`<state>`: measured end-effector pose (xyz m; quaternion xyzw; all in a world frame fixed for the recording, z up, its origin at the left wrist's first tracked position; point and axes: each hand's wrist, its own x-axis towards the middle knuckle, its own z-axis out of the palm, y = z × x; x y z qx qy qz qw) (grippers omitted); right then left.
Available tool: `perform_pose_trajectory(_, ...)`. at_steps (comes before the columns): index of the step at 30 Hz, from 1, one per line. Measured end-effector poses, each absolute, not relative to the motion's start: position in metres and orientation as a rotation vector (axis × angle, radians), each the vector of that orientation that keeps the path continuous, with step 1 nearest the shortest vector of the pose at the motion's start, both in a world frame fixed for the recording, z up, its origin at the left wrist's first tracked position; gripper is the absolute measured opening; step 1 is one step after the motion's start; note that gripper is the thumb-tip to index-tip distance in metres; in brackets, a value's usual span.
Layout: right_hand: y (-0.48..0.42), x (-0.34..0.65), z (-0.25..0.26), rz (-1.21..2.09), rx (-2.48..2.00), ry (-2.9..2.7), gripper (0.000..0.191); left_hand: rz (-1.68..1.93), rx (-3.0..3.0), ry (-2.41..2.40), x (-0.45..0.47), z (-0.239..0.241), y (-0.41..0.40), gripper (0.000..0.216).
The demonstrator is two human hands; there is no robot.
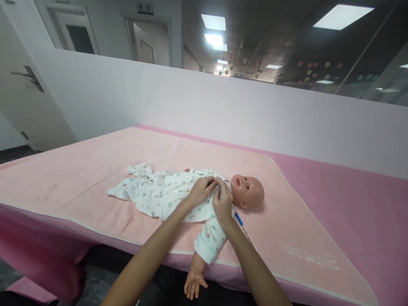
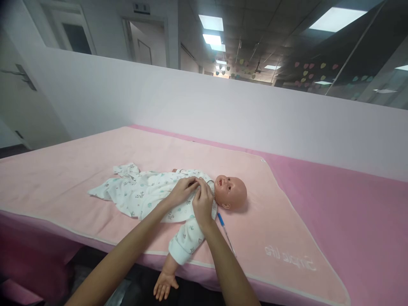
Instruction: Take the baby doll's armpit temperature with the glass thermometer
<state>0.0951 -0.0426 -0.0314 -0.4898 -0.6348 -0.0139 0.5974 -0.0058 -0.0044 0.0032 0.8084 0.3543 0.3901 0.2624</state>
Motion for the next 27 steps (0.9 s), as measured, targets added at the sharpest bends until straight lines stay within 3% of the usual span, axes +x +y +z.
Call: perform_pose_trajectory(27, -0.0451, 0.0924, -0.0253, -0.032, -1.11, -1.445, 0.032, 1.091, 2.522, 1.055, -0.0051, 0.0008, -0.0108, 0.017)
